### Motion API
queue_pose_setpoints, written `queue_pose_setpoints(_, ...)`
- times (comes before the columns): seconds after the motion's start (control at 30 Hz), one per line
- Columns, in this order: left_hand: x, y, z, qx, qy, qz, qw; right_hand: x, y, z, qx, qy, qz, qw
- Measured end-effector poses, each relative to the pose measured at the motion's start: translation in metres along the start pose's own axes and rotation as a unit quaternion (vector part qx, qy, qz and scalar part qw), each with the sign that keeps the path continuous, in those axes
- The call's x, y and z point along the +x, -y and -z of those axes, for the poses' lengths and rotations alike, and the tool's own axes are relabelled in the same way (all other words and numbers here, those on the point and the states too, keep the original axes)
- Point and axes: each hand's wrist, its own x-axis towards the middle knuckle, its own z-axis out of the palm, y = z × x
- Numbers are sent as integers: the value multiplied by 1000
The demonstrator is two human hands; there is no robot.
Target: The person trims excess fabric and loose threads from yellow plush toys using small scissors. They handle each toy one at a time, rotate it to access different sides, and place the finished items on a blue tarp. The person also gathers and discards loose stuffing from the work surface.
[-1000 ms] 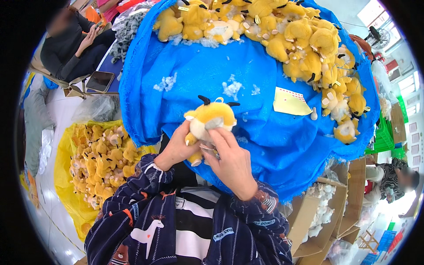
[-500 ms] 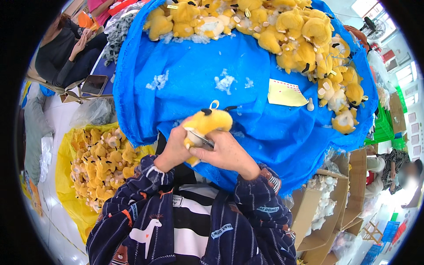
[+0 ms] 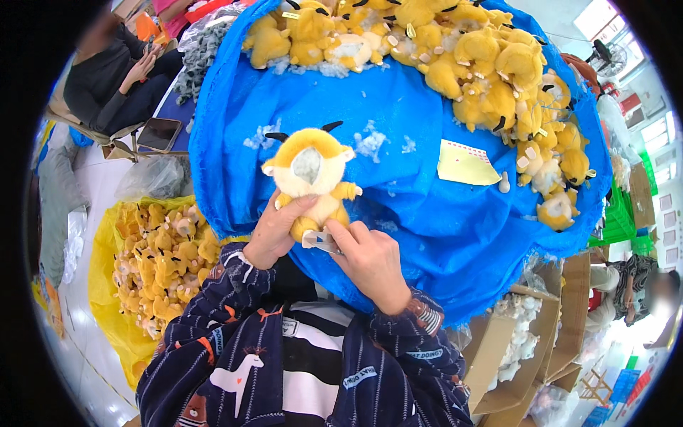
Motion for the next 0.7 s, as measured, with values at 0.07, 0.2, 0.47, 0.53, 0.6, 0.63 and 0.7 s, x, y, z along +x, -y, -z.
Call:
queue_pose_setpoints(0.07,-1,3,4,4,-6,-11,1000,0,-1,-11,54,-91,6,994)
queue_pose_setpoints(0.2,-1,8,1,35,-11,-43,998,-5,1,-32,174,-177,-148,957)
queue_pose_setpoints(0.47,-5,8,-1,72,22,-31,997,-2,-21,-13,422,-183,-287,840)
queue_pose_setpoints(0.53,-7,9,-4,69,42,-25,996,0,-21,-7,421,-175,-317,832)
queue_pose_setpoints(0.6,-9,11,-6,73,51,-8,996,-3,-24,-14,447,-148,-322,822)
queue_pose_setpoints(0.63,-10,12,-6,74,55,0,996,-5,-22,-18,450,-165,-306,822)
queue_pose_setpoints(0.7,-11,10,-7,45,71,13,996,-5,-21,-15,413,-166,-297,845)
